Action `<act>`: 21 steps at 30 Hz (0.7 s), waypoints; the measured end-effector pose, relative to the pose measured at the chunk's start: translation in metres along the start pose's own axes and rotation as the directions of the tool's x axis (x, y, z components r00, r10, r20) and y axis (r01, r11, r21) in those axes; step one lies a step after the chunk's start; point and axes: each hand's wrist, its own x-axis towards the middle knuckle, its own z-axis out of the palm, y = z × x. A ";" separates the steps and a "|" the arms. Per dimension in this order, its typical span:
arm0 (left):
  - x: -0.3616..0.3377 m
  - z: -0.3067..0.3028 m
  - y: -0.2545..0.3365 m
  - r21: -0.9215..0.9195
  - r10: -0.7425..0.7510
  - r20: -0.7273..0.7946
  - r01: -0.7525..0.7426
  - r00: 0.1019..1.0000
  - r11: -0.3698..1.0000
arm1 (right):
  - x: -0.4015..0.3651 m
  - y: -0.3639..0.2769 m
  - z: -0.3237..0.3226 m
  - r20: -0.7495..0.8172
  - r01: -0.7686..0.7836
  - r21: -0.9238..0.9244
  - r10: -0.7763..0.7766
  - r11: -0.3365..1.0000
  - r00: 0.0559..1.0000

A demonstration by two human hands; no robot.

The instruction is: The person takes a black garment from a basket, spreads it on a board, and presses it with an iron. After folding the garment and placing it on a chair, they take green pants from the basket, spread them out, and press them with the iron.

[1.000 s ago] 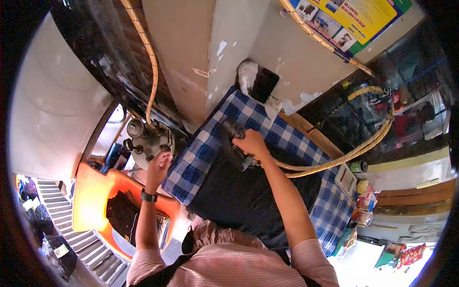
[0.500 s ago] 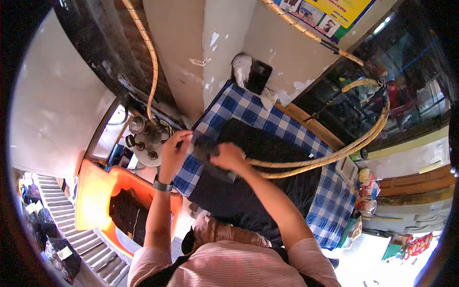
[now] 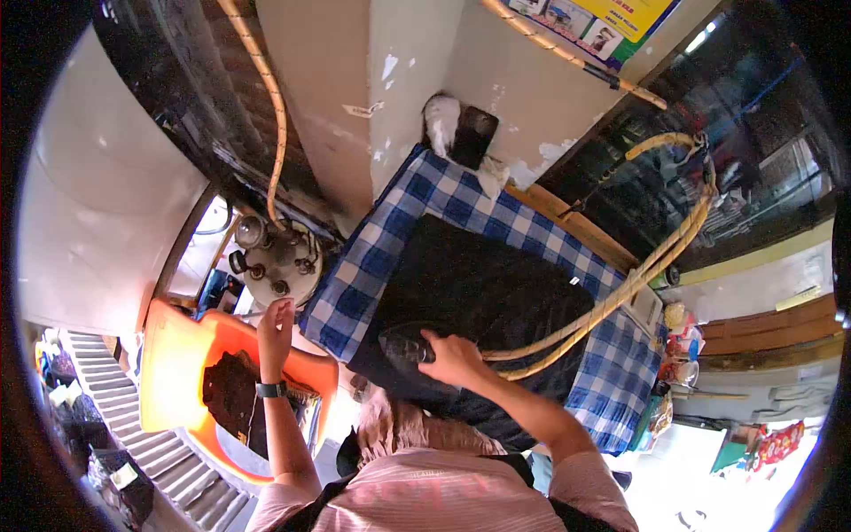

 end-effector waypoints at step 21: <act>-0.014 0.035 0.027 -0.022 0.006 0.178 -0.002 0.984 1.000 | 0.011 0.023 -0.035 -0.062 -0.077 0.116 0.085 0.990 0.994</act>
